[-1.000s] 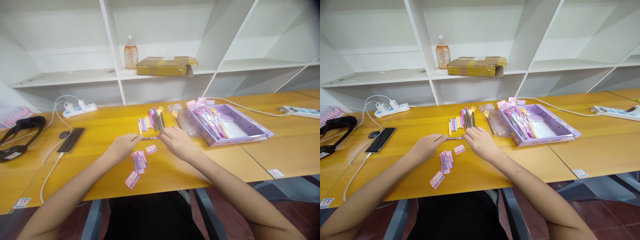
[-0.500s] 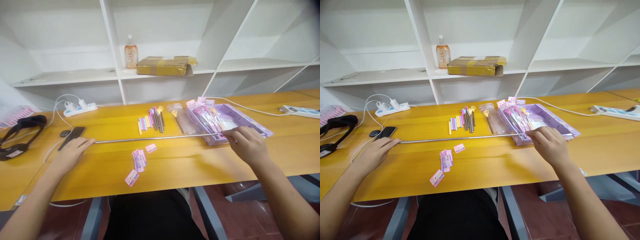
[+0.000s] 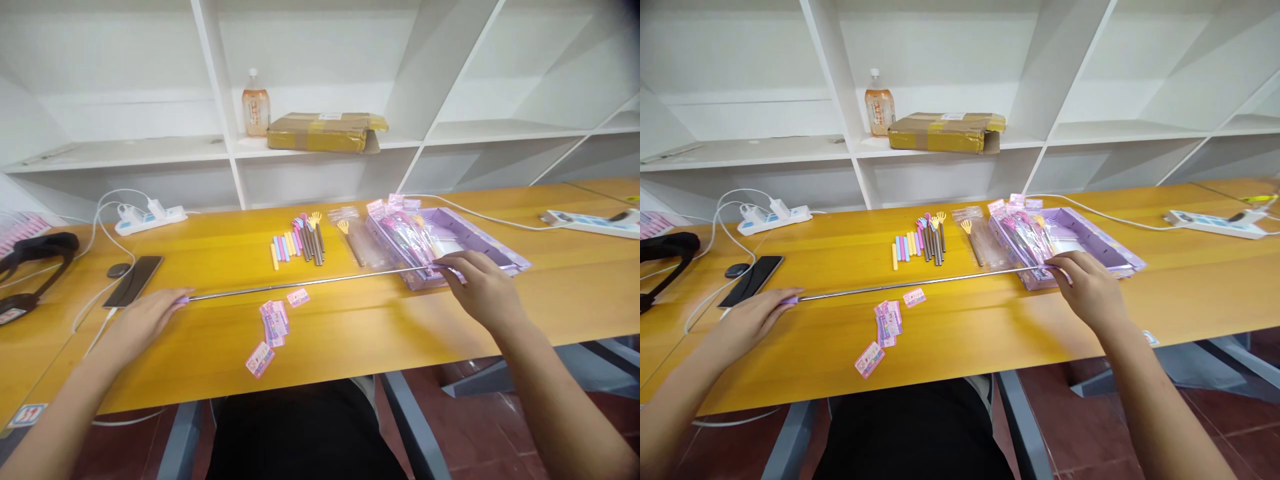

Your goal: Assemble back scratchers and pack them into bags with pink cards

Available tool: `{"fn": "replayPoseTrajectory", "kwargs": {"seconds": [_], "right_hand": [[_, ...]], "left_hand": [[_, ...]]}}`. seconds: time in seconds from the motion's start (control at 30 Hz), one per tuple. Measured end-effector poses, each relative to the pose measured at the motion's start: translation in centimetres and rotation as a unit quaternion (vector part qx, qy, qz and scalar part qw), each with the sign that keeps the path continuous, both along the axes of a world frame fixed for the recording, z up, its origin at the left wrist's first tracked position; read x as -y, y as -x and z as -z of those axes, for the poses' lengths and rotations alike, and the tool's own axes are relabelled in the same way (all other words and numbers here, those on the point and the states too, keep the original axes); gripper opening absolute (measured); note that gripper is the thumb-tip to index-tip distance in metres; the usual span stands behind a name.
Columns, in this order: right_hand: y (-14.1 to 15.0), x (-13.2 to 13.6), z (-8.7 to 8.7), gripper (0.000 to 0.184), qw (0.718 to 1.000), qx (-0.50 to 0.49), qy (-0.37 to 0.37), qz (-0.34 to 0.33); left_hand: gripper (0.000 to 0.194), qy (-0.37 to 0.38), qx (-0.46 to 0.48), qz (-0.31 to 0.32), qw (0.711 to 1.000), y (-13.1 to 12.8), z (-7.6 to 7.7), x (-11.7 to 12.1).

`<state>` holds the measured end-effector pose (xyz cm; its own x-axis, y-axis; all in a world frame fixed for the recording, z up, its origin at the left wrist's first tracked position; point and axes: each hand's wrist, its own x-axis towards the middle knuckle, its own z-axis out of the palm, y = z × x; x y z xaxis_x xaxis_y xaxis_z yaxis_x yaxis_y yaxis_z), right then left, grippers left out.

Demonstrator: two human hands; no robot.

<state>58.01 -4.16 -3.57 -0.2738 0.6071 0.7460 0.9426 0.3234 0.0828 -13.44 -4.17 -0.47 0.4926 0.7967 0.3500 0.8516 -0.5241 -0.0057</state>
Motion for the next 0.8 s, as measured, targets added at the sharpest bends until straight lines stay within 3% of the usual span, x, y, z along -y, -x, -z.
{"fn": "replayPoseTrajectory", "kwargs": {"seconds": [0.1,0.2,0.27,0.4,0.5,0.57,0.67,0.73,0.8], "right_hand": [[-0.5,-0.8,-0.7,0.017,0.998,-0.004,-0.031,0.049],[2.3,-2.2,-1.8,0.021,0.998,0.002,-0.052,0.043],[7.3,-3.0,-2.3,0.026,0.998,0.016,-0.064,-0.014],[20.2,-3.8,-2.3,0.032,0.975,0.097,-0.070,-0.188],[25.4,-4.5,-2.7,0.029,0.974,0.107,-0.033,-0.197],[25.6,-5.6,-3.5,0.028,0.968,0.123,-0.007,-0.218],[23.0,-8.2,-4.5,0.027,0.963,0.101,0.077,-0.236],[20.8,-10.1,-4.5,0.032,0.977,0.040,0.139,-0.153],[18.6,-11.7,-3.9,0.034,0.982,-0.004,0.191,0.008]], "left_hand": [[0.038,-0.009,0.034,-0.026,0.999,-1.5,0.4,-0.1],[0.041,-0.025,0.058,-0.007,0.998,-4.7,0.7,-0.5],[0.041,-0.047,0.066,0.005,0.997,-8.2,0.8,-0.8],[0.036,-0.044,0.037,0.047,0.997,-15.9,0.1,-1.8],[0.033,-0.021,0.014,0.048,0.999,-18.9,-0.5,-3.3],[0.032,-0.010,0.016,0.040,0.999,-19.5,-0.6,-4.4],[0.033,0.008,0.023,0.037,0.999,-19.7,0.0,-6.0],[0.033,0.023,0.030,0.032,0.999,-19.8,0.9,-6.9],[0.032,0.042,0.040,0.020,0.998,-19.8,1.8,-7.5]]}}
